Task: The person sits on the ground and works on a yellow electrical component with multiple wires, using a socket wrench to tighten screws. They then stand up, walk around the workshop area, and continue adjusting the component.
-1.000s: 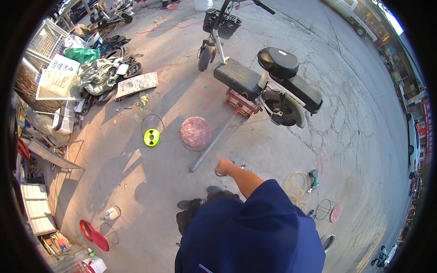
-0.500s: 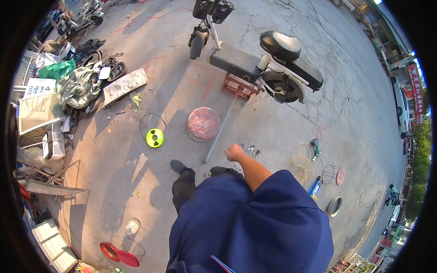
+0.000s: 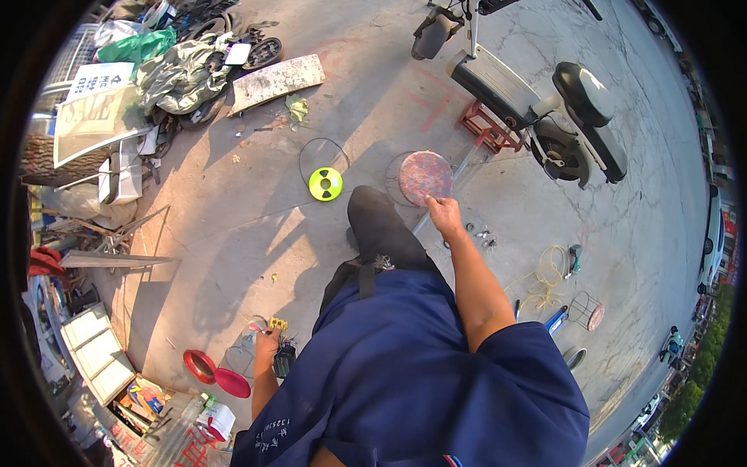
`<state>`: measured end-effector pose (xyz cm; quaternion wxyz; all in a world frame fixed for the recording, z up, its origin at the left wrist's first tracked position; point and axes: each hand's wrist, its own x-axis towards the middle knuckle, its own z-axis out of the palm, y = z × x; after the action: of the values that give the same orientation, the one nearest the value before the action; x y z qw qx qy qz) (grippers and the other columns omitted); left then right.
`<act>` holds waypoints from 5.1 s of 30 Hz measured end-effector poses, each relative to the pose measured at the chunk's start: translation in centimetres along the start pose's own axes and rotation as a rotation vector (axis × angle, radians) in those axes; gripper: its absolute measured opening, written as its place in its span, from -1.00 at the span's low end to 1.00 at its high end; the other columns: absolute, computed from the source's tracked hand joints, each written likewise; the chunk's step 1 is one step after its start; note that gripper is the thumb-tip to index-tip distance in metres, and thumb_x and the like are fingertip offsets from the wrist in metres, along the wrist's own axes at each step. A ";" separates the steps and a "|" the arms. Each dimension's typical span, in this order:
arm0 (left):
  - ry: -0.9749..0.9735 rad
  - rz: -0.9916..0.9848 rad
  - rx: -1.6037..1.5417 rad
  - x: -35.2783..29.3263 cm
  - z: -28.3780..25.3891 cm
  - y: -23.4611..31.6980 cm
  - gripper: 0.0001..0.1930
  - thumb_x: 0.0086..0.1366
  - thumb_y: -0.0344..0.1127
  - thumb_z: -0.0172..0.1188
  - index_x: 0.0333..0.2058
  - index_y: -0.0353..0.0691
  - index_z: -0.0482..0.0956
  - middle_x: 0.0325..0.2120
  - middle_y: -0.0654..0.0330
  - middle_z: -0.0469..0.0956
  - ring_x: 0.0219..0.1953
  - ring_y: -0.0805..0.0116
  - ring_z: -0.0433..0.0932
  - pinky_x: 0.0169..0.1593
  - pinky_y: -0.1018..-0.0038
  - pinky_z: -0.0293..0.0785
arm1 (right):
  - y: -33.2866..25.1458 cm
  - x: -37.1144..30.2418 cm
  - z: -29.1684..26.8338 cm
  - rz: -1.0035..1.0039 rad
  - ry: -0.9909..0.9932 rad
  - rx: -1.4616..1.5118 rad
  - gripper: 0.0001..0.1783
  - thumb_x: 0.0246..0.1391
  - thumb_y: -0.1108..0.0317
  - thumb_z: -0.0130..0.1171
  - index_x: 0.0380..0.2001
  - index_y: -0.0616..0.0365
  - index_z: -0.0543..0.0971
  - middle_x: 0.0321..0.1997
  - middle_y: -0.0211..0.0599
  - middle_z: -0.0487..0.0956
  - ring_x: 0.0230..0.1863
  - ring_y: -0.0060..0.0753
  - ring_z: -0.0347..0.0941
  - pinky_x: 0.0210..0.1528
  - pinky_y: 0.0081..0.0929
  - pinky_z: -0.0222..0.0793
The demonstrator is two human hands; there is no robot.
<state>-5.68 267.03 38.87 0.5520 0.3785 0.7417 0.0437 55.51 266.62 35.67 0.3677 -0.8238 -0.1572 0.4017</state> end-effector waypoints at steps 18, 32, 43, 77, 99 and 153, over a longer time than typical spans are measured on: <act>-0.102 -0.203 0.352 13.8 5.5 21.2 -0.59 0.20 -0.16 0.37 -0.26 -0.52 0.66 -0.43 0.07 0.66 -0.43 0.34 0.58 -0.32 0.33 0.48 | -7.1 20.5 1.8 0.213 -0.009 -0.092 -0.56 0.17 0.03 0.21 -0.53 0.23 0.58 -0.71 -0.42 0.38 -0.73 -0.49 0.25 -0.69 -0.40 0.16; -0.082 0.023 0.286 30.1 9.7 51.8 -0.64 0.21 -0.11 0.37 -0.42 -0.39 0.63 -0.58 0.19 0.57 -0.52 0.40 0.46 -0.41 0.33 0.39 | -32.2 43.3 -6.3 -0.151 0.102 -0.420 -0.43 0.11 -0.03 0.19 -0.55 0.41 0.58 -0.57 0.27 0.48 -0.48 0.19 0.52 -0.29 -0.08 0.40; -0.177 0.080 0.333 47.0 9.4 69.7 -0.75 0.11 -0.27 0.34 -0.48 -0.39 0.59 -0.60 0.18 0.56 -0.57 0.38 0.50 -0.44 0.33 0.42 | -34.9 48.4 -2.0 0.325 0.091 -0.363 -0.45 0.05 -0.05 0.17 -0.44 0.36 0.66 -0.37 0.30 0.59 -0.23 0.23 0.59 -0.13 -0.10 0.48; -0.297 0.416 0.940 78.1 25.3 146.2 -0.64 0.21 -0.14 0.29 -0.24 -0.39 0.66 -0.44 0.11 0.65 -0.39 0.34 0.58 -0.25 0.34 0.49 | -70.2 101.8 -3.9 0.271 0.318 0.029 -0.39 0.08 0.00 0.22 -0.69 0.41 0.41 -0.73 0.01 0.30 -0.62 -0.37 0.23 -0.45 -0.14 0.28; -0.653 0.494 1.199 96.2 40.8 183.4 -0.55 0.20 -0.09 0.37 -0.20 -0.46 0.67 -0.37 0.05 0.67 -0.35 0.35 0.59 -0.21 0.32 0.52 | -87.1 109.7 -1.2 0.551 0.529 0.661 -0.58 0.20 0.17 0.23 -0.60 0.28 0.53 -0.62 -0.30 0.49 -0.67 -0.45 0.39 -0.61 -0.43 0.31; -1.760 1.531 2.839 42.6 73.5 111.4 -0.73 0.21 -0.29 0.37 -0.24 -0.40 0.63 -0.31 0.10 0.70 -0.29 0.40 0.67 -0.15 0.36 0.57 | -62.8 55.2 49.9 0.985 2.048 2.300 -0.68 0.21 0.15 0.23 -0.41 0.20 0.54 -0.51 -0.32 0.55 -0.57 -0.38 0.51 -0.53 -0.40 0.46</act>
<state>109.65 346.11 30.78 0.1023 -0.6302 0.5700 0.5172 53.64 363.92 31.20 -0.5457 0.0028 -0.7761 0.3159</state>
